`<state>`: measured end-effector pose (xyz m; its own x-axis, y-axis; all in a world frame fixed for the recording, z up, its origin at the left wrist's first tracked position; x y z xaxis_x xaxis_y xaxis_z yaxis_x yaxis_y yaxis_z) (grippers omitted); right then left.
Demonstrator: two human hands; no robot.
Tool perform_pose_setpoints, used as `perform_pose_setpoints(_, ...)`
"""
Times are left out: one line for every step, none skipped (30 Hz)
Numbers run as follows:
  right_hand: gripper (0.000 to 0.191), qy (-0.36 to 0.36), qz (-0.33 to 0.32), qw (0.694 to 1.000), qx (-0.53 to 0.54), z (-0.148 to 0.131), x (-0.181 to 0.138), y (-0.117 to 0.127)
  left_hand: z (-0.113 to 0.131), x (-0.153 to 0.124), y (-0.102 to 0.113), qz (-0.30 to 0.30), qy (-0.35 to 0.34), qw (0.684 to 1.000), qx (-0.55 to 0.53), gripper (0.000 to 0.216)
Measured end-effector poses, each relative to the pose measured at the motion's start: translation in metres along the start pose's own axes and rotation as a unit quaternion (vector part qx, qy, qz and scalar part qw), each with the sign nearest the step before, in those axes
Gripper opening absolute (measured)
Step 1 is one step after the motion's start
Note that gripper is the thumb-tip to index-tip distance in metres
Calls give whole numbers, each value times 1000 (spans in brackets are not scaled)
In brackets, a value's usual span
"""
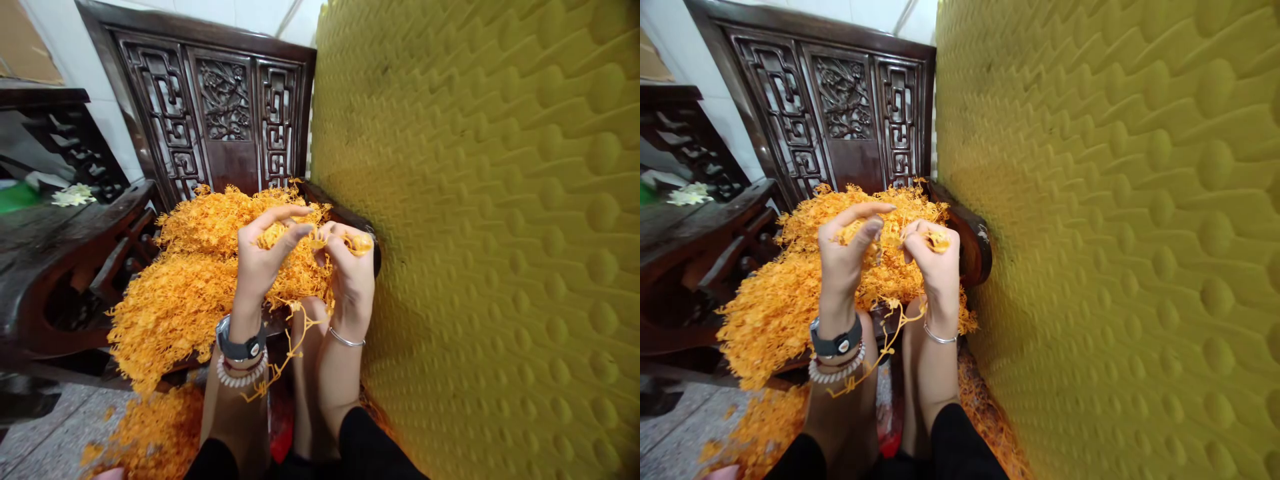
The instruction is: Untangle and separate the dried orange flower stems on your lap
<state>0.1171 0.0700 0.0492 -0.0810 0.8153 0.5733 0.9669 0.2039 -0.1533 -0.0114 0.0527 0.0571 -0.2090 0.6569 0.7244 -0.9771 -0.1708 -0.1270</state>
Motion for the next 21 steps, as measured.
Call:
perform_pose_setpoints(27, -9, 4, 1000, -3, 1, 0, 1, 3, 0, -2, -22, -23, 999, 36, 27)
perform_pose_setpoints(30, -17, 11, 1000, -9, 2, 0, 2, 5, 0, -5, -46, -37, 996, 62, 28)
perform_pose_setpoints(32, -25, 22, 999, -13, 3, 0, 4, 5, -1, -9, -69, -41, 994, 80, 28)
perform_pose_setpoints(34, -32, 35, 999, -10, 3, 1, 5, 4, -2, -12, -91, -36, 991, 92, 27)
perform_pose_setpoints(35, -40, 45, 998, 2, 4, 1, 6, 3, -3, -15, -109, -27, 989, 97, 27)
perform_pose_setpoints(36, -50, 47, 997, 24, 4, 0, 6, 2, -5, -18, -124, -16, 988, 93, 28)
perform_pose_setpoints(36, -65, 38, 996, 51, 6, 0, 3, 1, -6, -21, -135, -5, 988, 78, 29)
perform_pose_setpoints(35, -82, 18, 993, 81, 7, -1, -1, 0, -8, -23, -139, 5, 989, 50, 31)
perform_pose_setpoints(35, -98, -7, 989, 107, 8, -2, -6, 0, -9, -24, -135, 14, 991, 16, 32)
perform_pose_setpoints(35, -110, -31, 985, 129, 9, -3, -11, -1, -11, -25, -125, 23, 992, -20, 33)
perform_pose_setpoints(36, -117, -47, 981, 147, 9, -4, -14, -3, -12, -27, -114, 30, 992, -52, 34)
perform_pose_setpoints(37, -121, -52, 977, 165, 10, -5, -16, -5, -14, -29, -105, 38, 990, -80, 35)
perform_pose_setpoints(38, -125, -52, 974, 182, 10, -5, -17, -7, -15, -31, -98, 45, 989, -105, 35)
perform_pose_setpoints(38, -128, -46, 970, 199, 11, -5, -17, -10, -16, -33, -92, 53, 986, -126, 36)
perform_pose_setpoints(39, -132, -39, 966, 219, 12, -4, -16, -13, -16, -34, -84, 61, 983, -150, 37)
perform_pose_setpoints(39, -135, -34, 960, 241, 13, -3, -15, -16, -15, -34, -70, 68, 979, -178, 39)
perform_pose_setpoints(40, -132, -27, 955, 265, 12, -2, -13, -19, -13, -30, -48, 75, 973, -212, 41)
perform_pose_setpoints(40, -122, -21, 950, 287, 10, 0, -10, -22, -10, -25, -20, 79, 965, -248, 44)
perform_pose_setpoints(41, -107, -14, 946, 305, 8, 1, -6, -26, -6, -17, 11, 81, 956, -282, 46)
perform_pose_setpoints(41, -92, -11, 945, 313, 5, 1, -2, -29, -3, -9, 41, 83, 947, -308, 46)
perform_pose_setpoints(40, -79, -11, 948, 307, 2, 1, 2, -32, 1, -1, 65, 83, 941, -323, 46)
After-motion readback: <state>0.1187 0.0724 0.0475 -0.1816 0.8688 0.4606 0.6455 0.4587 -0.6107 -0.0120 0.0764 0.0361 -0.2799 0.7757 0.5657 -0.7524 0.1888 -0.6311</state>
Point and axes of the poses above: each hand's wrist, its own x-axis towards the middle knuckle, its own y-axis out of the back of the hand, z = x × y, the point moved 8 cm from there along x, towards the middle knuckle, and after that the axes turned 3 degrees about x, right-handed, at the moved point
